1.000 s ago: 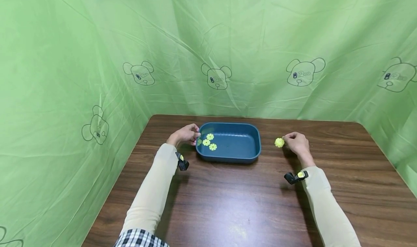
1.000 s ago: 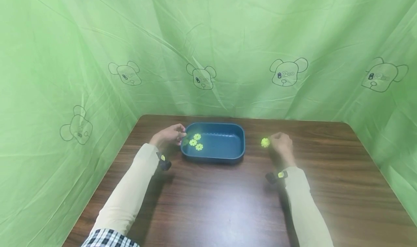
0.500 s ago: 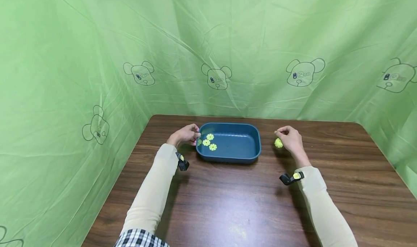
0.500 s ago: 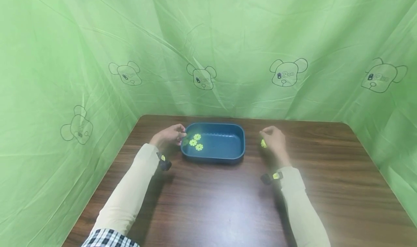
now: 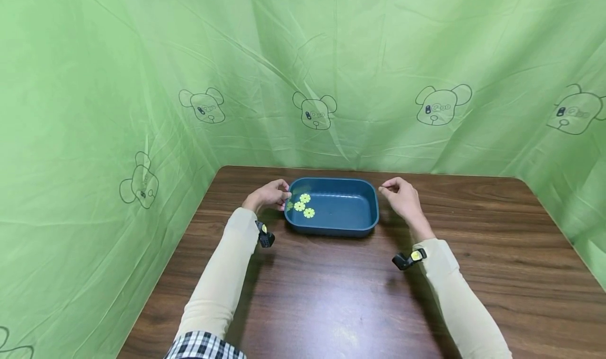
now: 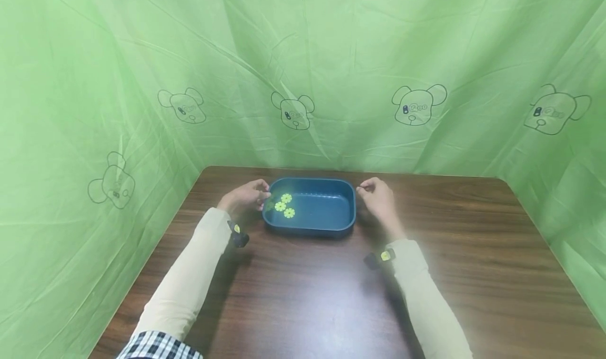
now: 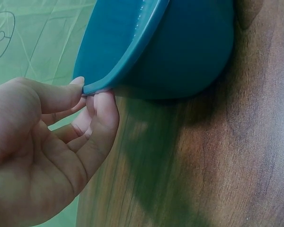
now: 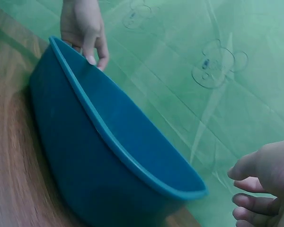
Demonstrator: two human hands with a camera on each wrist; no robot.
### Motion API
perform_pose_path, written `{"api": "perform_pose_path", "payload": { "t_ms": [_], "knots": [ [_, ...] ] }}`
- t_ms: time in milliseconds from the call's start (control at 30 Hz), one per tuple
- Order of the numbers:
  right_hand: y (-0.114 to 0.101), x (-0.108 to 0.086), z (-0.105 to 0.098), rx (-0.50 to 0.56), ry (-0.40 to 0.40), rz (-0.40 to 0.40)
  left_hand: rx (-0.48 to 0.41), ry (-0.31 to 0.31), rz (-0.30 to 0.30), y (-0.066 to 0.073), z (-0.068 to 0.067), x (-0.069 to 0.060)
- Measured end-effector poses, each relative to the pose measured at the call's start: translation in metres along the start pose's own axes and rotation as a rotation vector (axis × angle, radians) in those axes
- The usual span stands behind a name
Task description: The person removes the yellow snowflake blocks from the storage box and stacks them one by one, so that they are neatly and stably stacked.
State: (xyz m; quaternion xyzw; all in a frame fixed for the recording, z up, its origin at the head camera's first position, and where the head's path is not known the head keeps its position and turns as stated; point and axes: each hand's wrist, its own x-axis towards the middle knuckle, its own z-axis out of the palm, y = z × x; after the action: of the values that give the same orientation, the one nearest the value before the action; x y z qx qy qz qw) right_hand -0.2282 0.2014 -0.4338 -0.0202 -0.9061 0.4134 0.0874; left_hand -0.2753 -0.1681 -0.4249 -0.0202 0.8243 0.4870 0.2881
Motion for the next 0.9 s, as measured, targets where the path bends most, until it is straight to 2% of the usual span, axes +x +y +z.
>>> {"api": "perform_pose_path", "payload": {
  "t_ms": [367,900],
  "knots": [
    [-0.021,-0.003,0.026,0.021,-0.041,-0.074,0.005,0.000,0.013,-0.001,0.000,0.000],
    [-0.051,-0.013,0.065,0.072,-0.142,-0.134,-0.010,0.002,0.006,0.000,0.001,-0.003]
  ]
}}
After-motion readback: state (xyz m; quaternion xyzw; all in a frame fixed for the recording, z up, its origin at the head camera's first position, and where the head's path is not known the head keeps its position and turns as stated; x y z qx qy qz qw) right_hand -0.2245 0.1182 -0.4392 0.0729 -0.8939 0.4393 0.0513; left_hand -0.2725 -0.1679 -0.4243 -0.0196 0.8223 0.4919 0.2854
